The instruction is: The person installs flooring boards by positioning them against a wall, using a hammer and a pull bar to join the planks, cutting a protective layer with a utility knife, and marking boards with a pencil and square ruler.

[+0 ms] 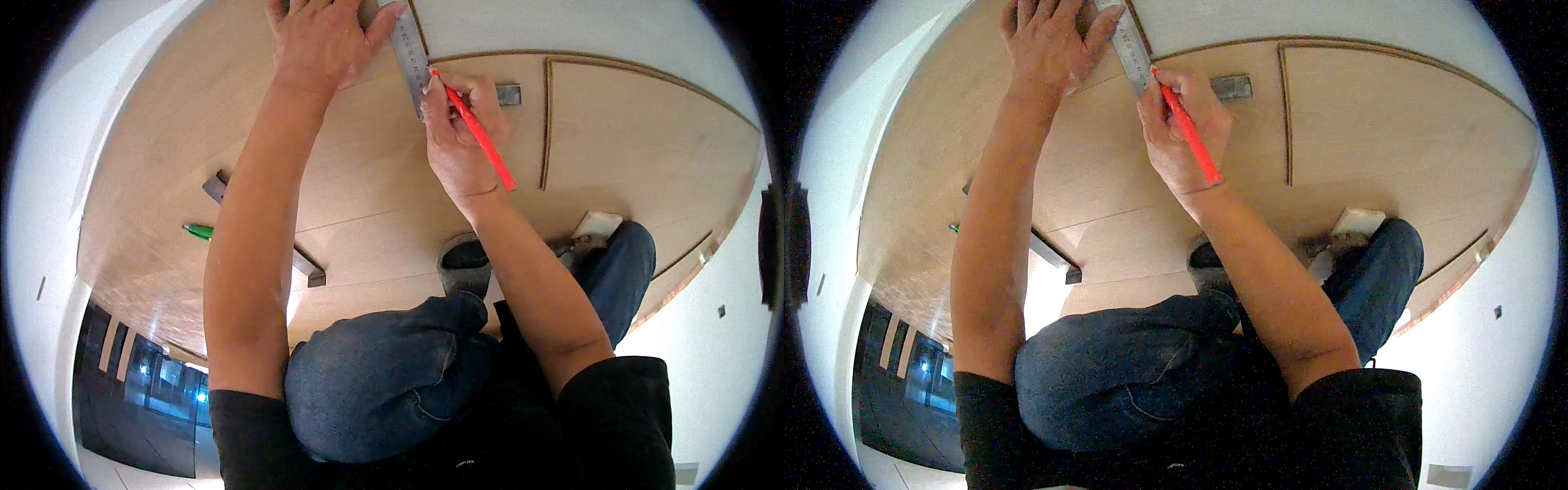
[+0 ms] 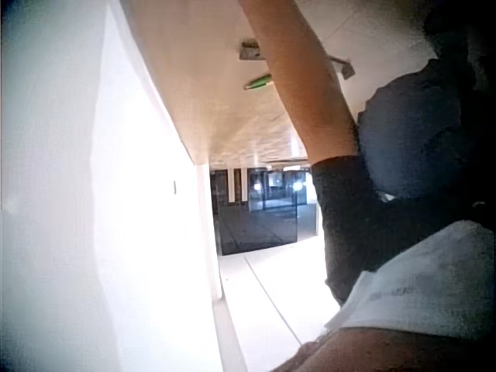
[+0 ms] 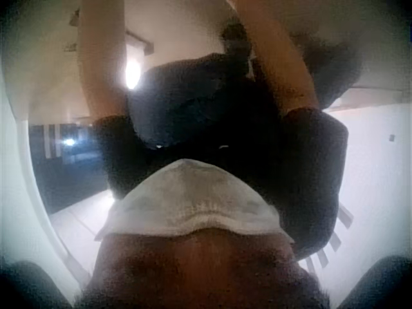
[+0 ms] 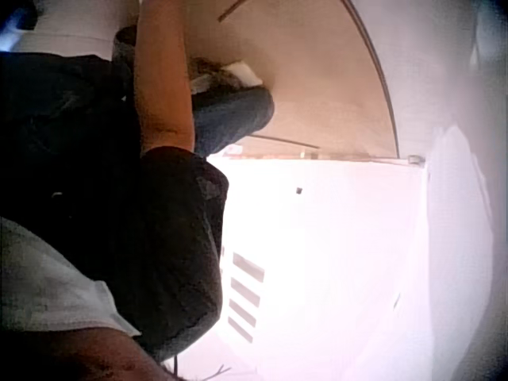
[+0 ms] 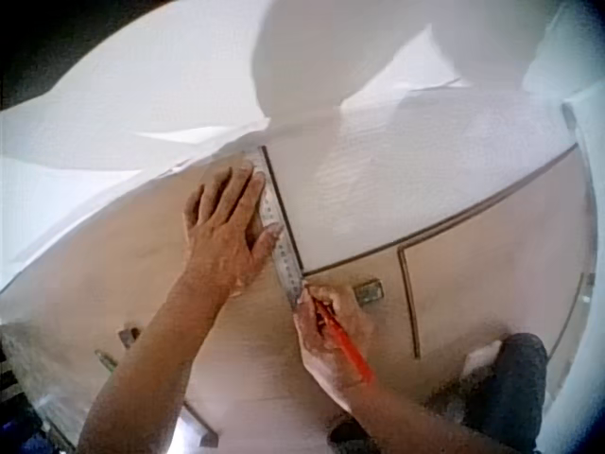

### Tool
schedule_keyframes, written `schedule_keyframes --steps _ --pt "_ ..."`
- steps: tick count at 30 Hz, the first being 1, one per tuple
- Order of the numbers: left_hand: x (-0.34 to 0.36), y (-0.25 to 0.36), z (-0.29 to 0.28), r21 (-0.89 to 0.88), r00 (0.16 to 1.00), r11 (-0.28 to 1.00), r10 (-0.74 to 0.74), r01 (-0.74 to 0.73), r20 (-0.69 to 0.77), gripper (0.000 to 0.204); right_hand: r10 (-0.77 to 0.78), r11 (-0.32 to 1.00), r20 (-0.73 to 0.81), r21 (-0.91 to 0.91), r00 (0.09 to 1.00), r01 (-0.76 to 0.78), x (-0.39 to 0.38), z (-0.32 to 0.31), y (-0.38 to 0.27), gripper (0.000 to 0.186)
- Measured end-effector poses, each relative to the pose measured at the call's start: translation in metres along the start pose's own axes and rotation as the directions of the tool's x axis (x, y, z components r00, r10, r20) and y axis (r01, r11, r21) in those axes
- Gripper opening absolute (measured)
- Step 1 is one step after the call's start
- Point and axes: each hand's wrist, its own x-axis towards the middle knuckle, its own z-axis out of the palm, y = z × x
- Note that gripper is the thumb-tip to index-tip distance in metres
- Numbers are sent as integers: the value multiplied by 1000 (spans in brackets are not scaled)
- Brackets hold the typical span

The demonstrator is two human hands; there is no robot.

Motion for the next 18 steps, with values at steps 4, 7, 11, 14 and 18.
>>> schedule_keyframes --steps 4,7,11,14,18 --pt "1 3 -1 -1 1000 1000 7 -6 21 72 24 999 -3 24 1000 -24 -1 0 4 14" --pt "1 2 -1 -1 1000 1000 5 -5 21 73 53 998 4 45 999 -53 -1 -1 -3 14" --pt "1 3 -3 -4 1000 1000 5 -5 30 72 -11 998 49 -58 999 14 -1 -3 0 14" --pt "0 1 -1 2 1000 1000 3 -3 24 72 71 997 15 21 997 -71 0 -1 -7 15" --pt "0 0 1 19 1000 1000 14 -13 -14 71 10 999 19 -34 1000 -10 -1 0 1 13"
